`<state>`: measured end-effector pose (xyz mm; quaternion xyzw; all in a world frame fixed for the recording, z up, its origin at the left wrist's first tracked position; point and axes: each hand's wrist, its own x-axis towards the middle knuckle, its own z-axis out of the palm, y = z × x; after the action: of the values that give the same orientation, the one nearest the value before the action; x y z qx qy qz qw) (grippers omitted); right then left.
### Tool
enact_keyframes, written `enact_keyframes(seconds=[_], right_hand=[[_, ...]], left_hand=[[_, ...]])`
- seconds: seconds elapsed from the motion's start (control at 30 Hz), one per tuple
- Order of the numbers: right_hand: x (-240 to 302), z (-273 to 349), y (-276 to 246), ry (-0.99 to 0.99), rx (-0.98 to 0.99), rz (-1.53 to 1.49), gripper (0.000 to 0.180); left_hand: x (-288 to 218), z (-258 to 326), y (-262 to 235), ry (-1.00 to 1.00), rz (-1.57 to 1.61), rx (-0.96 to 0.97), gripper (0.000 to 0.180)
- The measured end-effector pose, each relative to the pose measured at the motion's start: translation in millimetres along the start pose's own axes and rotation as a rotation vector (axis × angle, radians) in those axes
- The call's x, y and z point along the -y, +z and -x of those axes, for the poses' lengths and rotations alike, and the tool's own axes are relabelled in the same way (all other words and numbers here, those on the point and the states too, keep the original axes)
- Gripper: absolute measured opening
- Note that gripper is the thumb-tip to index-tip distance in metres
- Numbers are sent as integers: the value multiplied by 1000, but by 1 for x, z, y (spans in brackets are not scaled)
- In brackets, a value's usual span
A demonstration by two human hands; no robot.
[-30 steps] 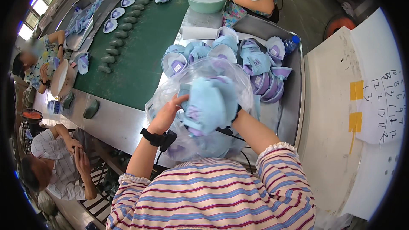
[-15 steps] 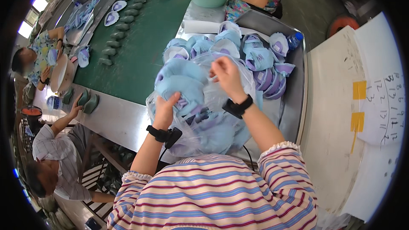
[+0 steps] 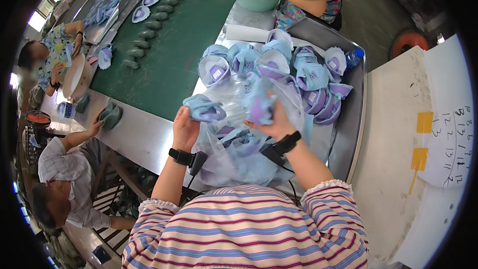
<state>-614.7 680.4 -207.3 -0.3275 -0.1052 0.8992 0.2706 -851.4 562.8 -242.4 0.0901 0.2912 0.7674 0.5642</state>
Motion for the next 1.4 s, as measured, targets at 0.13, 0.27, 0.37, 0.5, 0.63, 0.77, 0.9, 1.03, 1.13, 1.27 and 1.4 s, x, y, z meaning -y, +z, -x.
enact_keyframes(seconds=[0.13, 0.27, 0.37, 0.5, 0.63, 0.77, 0.9, 1.03, 1.13, 1.27, 1.4], right_hand=[[12, 10, -10, 138, 268, -134, 58], [5, 11, -10, 100, 224, 104, 69], [4, -3, -4, -49, 81, 319, 62], [4, -17, 34, -334, -205, 513, 59], [20, -31, 23, -433, -164, 633, 65], [22, -32, 25, -296, -78, 496, 58], [-8, -40, 22, -475, 203, 1219, 54], [-17, -50, 37, -245, 329, 1758, 59], [18, -102, 26, -581, -27, 2159, 56], [26, -149, 15, -1087, -202, 2385, 33], [19, -167, -8, -775, -79, 2224, 19]], left_hand=[[-16, 7, 17, 76, 172, 83, 28], [-10, 4, 11, 36, 168, 131, 26], [-6, -4, 14, 4, 69, 86, 22], [-9, -25, -2, 110, -327, 153, 14], [-10, -36, 14, 158, -677, 148, 20], [-2, -39, 10, 119, -611, 120, 23], [7, -26, 25, -186, -385, 116, 25], [-8, -5, 15, 15, -927, -63, 38], [-33, -3, 7, 239, -613, -329, 38], [-53, 1, -5, 238, -661, -246, 17], [-58, 10, 8, 282, -506, -264, 9]])
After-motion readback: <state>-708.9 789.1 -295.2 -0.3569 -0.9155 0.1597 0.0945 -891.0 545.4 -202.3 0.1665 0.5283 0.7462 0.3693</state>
